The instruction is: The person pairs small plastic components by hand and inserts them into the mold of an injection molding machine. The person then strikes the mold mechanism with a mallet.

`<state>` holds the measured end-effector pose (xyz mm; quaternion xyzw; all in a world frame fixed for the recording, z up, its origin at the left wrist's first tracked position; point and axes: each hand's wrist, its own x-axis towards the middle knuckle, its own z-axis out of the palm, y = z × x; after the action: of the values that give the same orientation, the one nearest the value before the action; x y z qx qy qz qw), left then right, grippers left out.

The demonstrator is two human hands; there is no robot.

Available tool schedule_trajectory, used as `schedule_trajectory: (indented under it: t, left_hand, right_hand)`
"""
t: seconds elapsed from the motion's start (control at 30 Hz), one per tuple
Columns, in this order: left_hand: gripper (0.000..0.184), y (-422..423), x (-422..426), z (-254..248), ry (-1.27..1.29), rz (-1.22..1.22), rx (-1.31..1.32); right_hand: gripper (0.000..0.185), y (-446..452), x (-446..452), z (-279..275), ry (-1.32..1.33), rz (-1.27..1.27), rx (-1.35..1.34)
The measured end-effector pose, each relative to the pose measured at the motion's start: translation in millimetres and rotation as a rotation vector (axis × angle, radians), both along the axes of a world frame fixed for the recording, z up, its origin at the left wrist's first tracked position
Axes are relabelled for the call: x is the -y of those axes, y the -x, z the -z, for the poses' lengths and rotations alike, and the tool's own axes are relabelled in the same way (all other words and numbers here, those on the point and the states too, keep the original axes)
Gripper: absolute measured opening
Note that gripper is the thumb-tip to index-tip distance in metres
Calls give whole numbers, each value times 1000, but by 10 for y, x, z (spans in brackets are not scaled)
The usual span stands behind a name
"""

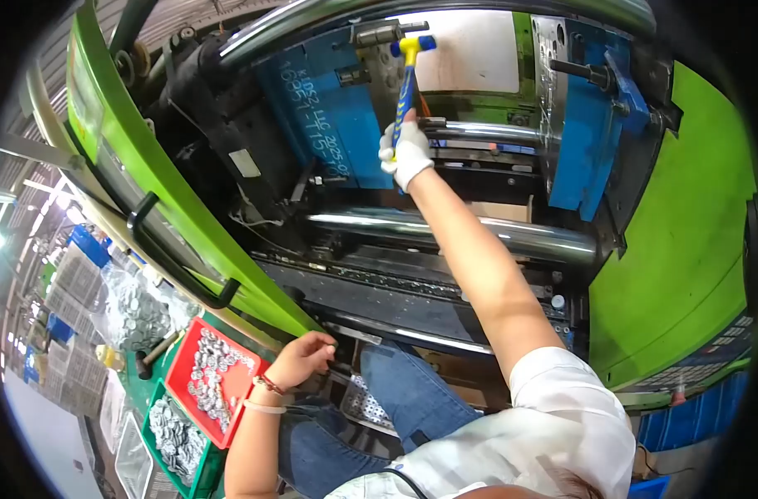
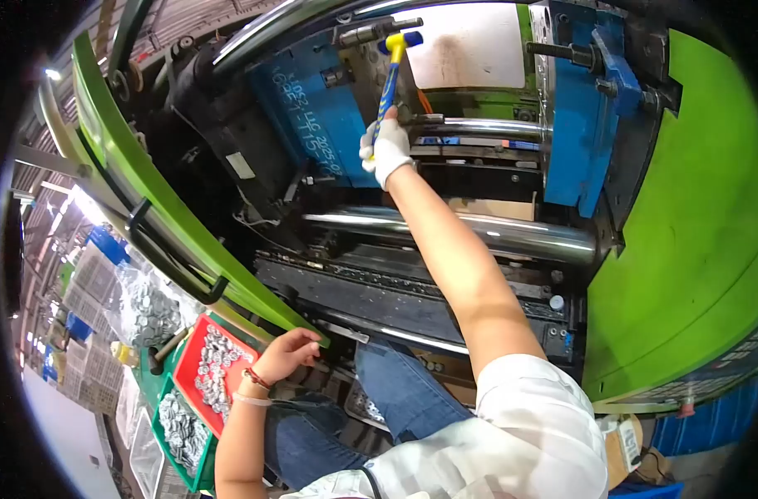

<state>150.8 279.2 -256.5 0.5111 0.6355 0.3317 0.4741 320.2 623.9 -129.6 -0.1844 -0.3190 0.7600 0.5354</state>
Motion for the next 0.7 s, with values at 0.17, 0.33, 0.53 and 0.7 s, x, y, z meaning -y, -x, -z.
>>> schedule_trajectory:
  t: [0.17,0.33,0.53,0.7]
  left_hand:
    - [26,-42,60,-55,0,9,-28]
    - [24,-15,30,-64,7,5,-60]
    - [25,-88,22,-130,2,33,-48]
    - [26,-35,54,-87,-30,9,-32]
  right_hand:
    - [52,-267,6,-102,67,230,-180]
    - [50,85,137,71,16,-88,75]
    - [48,-266,79,-9,40,168,-142]
    - [54,61,-37,81,-32,323,-129]
